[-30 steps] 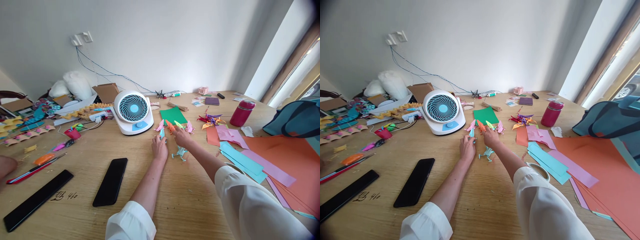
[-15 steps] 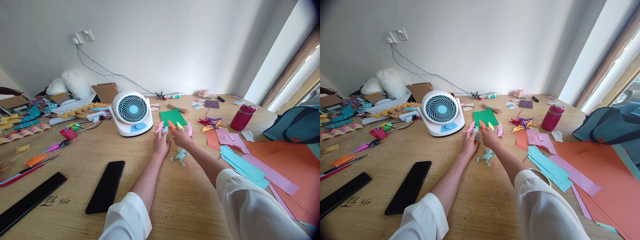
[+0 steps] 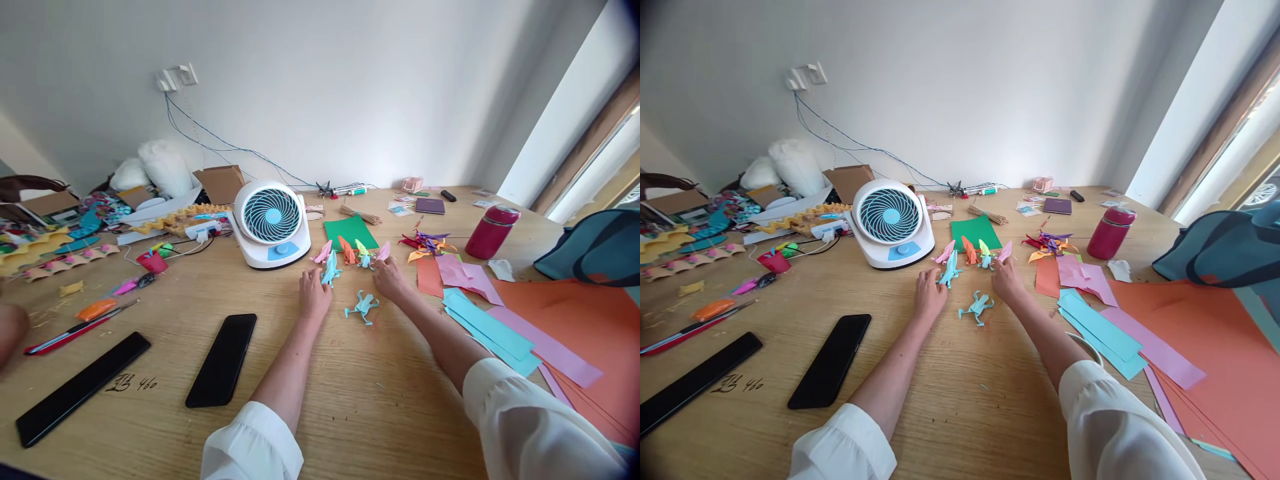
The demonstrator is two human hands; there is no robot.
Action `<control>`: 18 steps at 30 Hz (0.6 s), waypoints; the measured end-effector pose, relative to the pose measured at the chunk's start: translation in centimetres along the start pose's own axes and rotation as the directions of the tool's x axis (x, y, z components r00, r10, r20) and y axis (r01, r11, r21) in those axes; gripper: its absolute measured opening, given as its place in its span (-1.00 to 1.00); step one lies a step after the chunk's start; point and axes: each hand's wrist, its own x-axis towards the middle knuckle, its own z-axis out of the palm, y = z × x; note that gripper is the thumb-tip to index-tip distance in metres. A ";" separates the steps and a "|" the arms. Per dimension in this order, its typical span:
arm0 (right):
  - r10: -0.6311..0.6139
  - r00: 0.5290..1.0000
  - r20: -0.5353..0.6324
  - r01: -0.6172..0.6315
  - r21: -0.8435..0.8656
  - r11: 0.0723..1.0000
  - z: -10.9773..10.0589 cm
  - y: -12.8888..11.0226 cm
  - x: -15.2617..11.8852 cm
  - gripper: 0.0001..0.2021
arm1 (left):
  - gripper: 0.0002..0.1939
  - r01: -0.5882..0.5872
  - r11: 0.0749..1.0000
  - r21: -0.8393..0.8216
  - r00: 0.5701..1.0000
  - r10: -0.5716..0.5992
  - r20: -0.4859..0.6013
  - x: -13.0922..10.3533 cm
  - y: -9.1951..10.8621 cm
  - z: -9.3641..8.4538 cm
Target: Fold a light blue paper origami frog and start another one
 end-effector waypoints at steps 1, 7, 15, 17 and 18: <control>0.002 1.000 -0.007 -0.002 0.009 1.000 0.2 -0.3 0.4 -0.55 | -0.61 -0.019 1.000 -0.016 1.000 0.019 0.010 0.1 0.0 0.2; 0.059 0.998 -0.035 -0.057 0.061 0.997 0.2 -0.4 1.3 -0.57 | -0.68 -0.136 0.982 -0.129 0.987 0.145 0.066 1.1 0.5 1.6; -0.018 0.999 -0.026 0.021 0.105 0.994 -3.3 -1.9 -5.5 -0.61 | -0.73 -0.091 0.987 -0.134 0.994 0.098 0.047 0.7 -0.2 0.9; -0.066 0.998 -0.023 0.069 0.140 0.988 -3.7 -3.2 -8.0 -0.61 | -0.78 -0.075 0.989 -0.127 0.995 0.083 0.055 0.5 -0.2 0.8; -0.083 0.996 -0.019 0.085 0.148 0.985 -3.7 -3.9 -9.1 -0.58 | -0.79 -0.071 0.990 -0.124 0.995 0.079 0.059 0.4 -0.2 0.8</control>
